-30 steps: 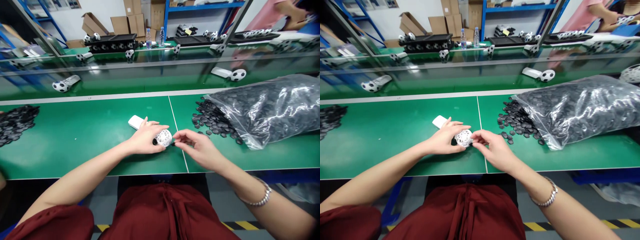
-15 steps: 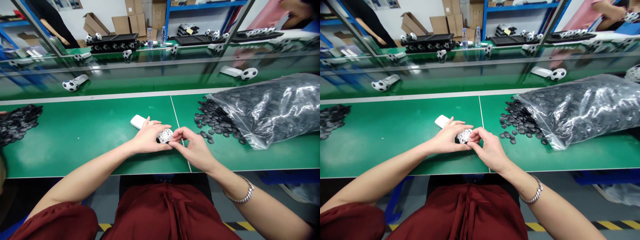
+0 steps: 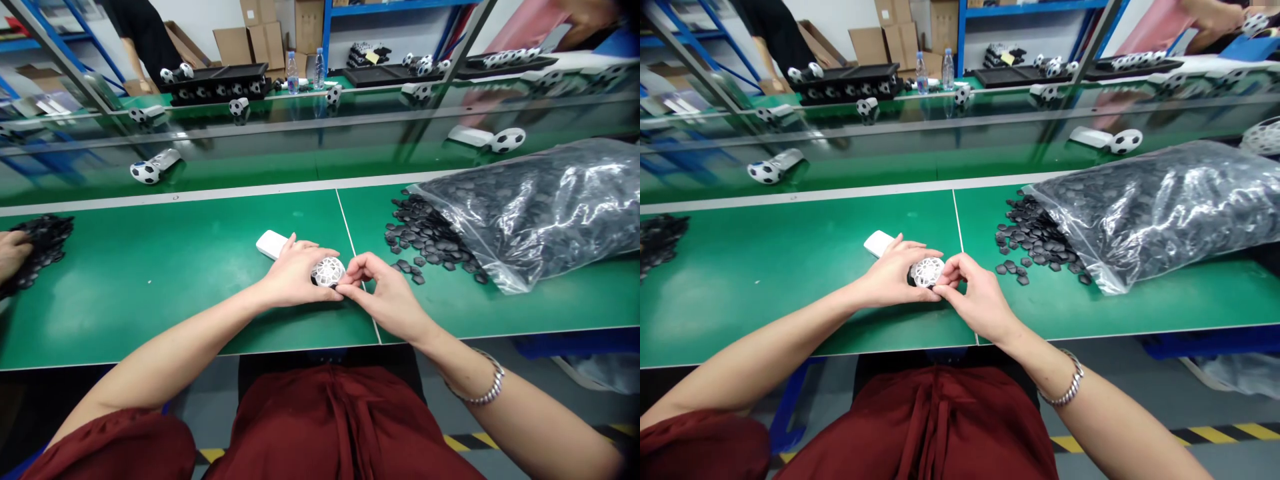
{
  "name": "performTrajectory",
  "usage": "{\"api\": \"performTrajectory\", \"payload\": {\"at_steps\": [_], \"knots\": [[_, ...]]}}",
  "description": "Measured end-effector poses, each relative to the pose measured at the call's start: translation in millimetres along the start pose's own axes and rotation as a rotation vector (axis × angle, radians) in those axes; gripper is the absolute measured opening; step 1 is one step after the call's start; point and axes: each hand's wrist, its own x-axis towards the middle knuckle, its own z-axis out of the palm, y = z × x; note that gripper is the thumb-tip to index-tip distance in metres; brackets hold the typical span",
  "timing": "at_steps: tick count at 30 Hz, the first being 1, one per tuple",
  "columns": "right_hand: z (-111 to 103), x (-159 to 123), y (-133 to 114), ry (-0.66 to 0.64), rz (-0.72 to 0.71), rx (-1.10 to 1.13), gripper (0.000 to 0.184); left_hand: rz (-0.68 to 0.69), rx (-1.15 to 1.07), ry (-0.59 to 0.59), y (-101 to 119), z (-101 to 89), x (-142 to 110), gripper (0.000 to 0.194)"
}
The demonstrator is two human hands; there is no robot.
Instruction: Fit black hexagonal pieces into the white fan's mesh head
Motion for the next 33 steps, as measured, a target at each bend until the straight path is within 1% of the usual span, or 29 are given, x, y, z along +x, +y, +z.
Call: {"api": "performTrajectory", "payload": {"at_steps": [6, 9, 13, 16, 19, 25, 26, 28, 30, 33], "knots": [[1.8, 4.0, 2.5, 0.009, 0.067, 0.048, 0.019, -0.02, -0.046, -0.027, 2.9, -3.5, 0.2, 0.062], [-0.9, 3.9, 4.0, -0.002, 0.058, 0.05, 0.017, -0.074, -0.065, -0.027, 5.6, -3.3, 0.8, 0.061], [-8.5, 2.6, 4.8, -0.014, 0.024, -0.03, 0.011, -0.126, -0.05, 0.008, 7.8, -0.1, 1.2, 0.06], [-11.1, 0.6, 5.0, -0.048, -0.031, -0.093, 0.006, -0.111, -0.034, 0.027, 7.4, 2.2, 1.4, 0.061], [-8.9, -2.7, 4.8, -0.079, -0.101, -0.16, 0.005, -0.097, -0.027, 0.037, 6.4, 3.0, 0.8, 0.059], [-0.8, -7.4, 2.9, -0.087, -0.072, -0.183, 0.005, -0.058, -0.046, 0.065, 4.0, 3.6, -3.5, 0.061], [0.2, -7.8, 2.6, -0.096, -0.091, -0.202, 0.005, -0.049, -0.051, 0.066, 3.1, 3.7, -4.1, 0.063], [1.0, -8.8, 2.5, -0.104, -0.175, -0.262, 0.008, -0.03, -0.057, 0.063, 1.2, 3.8, -5.3, 0.068], [-0.7, -10.9, 3.2, -0.079, -0.303, -0.314, 0.009, -0.013, -0.057, 0.056, -0.4, 3.6, -6.2, 0.072], [-10.6, -17.5, 5.5, 0.004, -0.514, -0.346, 0.014, 0.0, -0.049, 0.049, -1.2, 3.0, -7.0, 0.075]]}}
